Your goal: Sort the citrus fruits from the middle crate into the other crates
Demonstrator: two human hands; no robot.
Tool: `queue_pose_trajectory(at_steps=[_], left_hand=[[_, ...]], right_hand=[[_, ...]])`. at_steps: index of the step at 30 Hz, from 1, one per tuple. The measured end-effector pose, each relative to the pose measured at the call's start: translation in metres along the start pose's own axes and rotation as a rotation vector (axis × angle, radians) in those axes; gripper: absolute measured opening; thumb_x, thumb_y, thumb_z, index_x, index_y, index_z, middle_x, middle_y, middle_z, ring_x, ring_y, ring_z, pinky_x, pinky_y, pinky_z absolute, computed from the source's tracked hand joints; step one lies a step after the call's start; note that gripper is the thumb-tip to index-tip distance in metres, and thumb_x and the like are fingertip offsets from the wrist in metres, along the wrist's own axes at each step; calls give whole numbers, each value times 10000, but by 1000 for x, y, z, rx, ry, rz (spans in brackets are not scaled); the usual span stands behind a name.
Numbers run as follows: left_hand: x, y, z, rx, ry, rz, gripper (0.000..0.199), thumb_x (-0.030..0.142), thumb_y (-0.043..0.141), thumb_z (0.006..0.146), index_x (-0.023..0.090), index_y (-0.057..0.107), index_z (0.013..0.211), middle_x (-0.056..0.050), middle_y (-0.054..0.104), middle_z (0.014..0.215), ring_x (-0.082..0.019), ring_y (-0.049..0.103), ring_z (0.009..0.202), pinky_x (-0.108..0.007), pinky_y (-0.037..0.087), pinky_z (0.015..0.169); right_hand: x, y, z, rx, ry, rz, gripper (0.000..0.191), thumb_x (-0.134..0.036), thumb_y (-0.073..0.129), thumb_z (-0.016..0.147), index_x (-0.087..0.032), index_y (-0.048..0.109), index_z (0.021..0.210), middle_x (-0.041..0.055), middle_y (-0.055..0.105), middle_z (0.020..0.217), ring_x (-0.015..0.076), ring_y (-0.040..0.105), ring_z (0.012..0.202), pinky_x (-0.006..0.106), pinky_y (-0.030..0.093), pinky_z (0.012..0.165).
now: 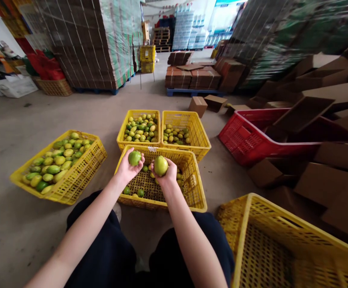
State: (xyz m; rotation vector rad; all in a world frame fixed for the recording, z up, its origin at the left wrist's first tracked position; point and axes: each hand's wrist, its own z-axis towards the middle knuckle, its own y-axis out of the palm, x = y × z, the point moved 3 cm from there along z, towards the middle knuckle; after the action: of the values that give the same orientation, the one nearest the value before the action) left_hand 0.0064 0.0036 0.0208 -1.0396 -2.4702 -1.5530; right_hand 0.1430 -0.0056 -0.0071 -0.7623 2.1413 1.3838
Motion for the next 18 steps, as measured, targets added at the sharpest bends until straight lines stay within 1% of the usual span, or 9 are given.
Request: queue_pose_trajectory(at_steps=[2,4,5,7,9,10,13,15,18], left_hand=[[-1,0,1,-22,0,10,277,295,436,911,123,588,756,-62,630,682,-113,593,574,-195,499,472],[-1,0,2,-34,19,23,309,293,394,932,122,605,785,-72,659,740,-113,613,603,-200,516,504],[-2,0,2,-38,33,26,313,306,396,937,123,610,801,-75,670,773,-115,626,633,-197,523,521],[-1,1,1,-51,66,12,309,351,427,932,127,615,834,-74,675,810,-122,641,689,-202,545,571],[-1,2,0,-53,79,-25,287,382,486,904,130,609,846,-61,656,775,-122,633,693,-204,554,590],[0,3,-2,-43,84,-46,250,369,528,882,134,600,837,-49,638,742,-117,623,678,-196,549,581],[2,4,-4,22,85,-68,141,268,602,831,147,555,776,-16,576,652,-95,587,616,-149,508,508],[1,4,-4,24,50,-54,147,258,561,855,141,549,767,-21,569,645,-88,577,588,-133,486,469],[-1,5,-3,-18,-3,-21,282,309,408,931,126,573,794,-48,608,686,-98,596,580,-149,496,458]], right_hand=[[1,0,-2,102,109,64,138,-194,430,747,-191,564,778,66,656,617,200,618,536,333,547,438],[2,2,-6,212,211,137,186,-176,382,774,-181,567,787,76,660,635,200,628,551,338,553,461],[1,4,-8,242,223,156,192,-177,373,791,-182,565,787,69,655,633,195,624,551,340,557,473],[-2,8,-12,269,206,162,146,-208,411,813,-200,550,769,31,629,606,176,602,536,332,563,490],[-4,10,-15,279,169,153,61,-236,507,793,-220,529,739,-13,592,569,152,569,516,300,558,485],[-5,10,-16,284,157,153,58,-235,550,773,-226,519,725,-29,575,553,140,555,508,279,552,478],[-5,11,-17,270,177,157,85,-227,580,753,-225,509,705,-36,562,538,127,545,505,240,530,461],[-4,11,-17,236,225,152,82,-247,510,790,-213,531,719,-1,588,561,141,560,513,251,519,444],[-2,11,-15,169,278,135,196,-230,393,826,-182,570,758,61,635,618,163,586,523,258,497,414]])
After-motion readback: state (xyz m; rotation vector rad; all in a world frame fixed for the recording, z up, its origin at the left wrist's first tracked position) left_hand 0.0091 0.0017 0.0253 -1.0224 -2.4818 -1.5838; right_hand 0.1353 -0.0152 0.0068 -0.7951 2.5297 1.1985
